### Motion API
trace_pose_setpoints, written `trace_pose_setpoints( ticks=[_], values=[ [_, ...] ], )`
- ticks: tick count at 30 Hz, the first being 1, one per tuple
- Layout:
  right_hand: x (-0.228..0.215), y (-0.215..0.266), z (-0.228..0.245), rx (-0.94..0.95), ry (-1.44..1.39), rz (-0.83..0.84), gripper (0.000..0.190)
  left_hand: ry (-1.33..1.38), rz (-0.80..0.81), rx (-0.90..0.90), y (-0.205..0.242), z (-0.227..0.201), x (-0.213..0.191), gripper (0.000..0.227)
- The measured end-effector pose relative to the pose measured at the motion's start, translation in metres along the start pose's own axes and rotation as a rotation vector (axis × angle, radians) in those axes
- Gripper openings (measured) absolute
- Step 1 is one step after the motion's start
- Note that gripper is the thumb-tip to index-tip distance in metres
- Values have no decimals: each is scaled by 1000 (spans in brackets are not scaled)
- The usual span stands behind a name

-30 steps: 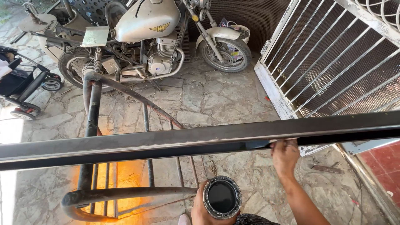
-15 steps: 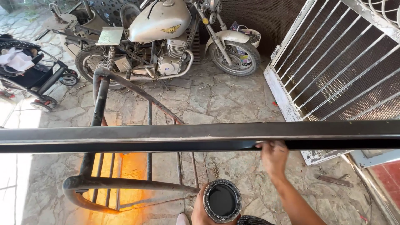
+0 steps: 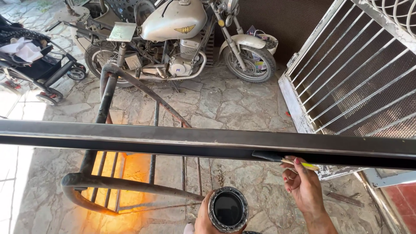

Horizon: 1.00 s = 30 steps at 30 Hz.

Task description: Painting a metal beam with black paint using a handheld brush.

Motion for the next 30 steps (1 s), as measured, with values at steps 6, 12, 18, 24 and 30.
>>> trace_pose_setpoints(
  ticks=[6,12,18,24,30],
  values=[
    [18,12,-4,-174,98,-305,46,32,104,-15,-8,-4,-14,120],
    [37,3,-36,-35,8,-514,29,28,85,75,-24,16,-15,121],
    [69,-19,-55,-129,167,-352,26,100,-22,194,-26,-11,-51,96],
    [107,-25,-53,-138,374,-301,40,48,202,20,-50,20,-50,129],
    [41,-24,-43,-195,537,-568,24,-8,227,96,-64,37,-41,129]
  ],
)
Point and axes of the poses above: each hand's wrist, its own y-axis away from the middle knuckle, its own x-axis out of the palm, z = x × y, the point moved 4 cm from there along -y, towards the middle knuckle, and after that the axes turned 1 degree about x, right-handed, at the moved point
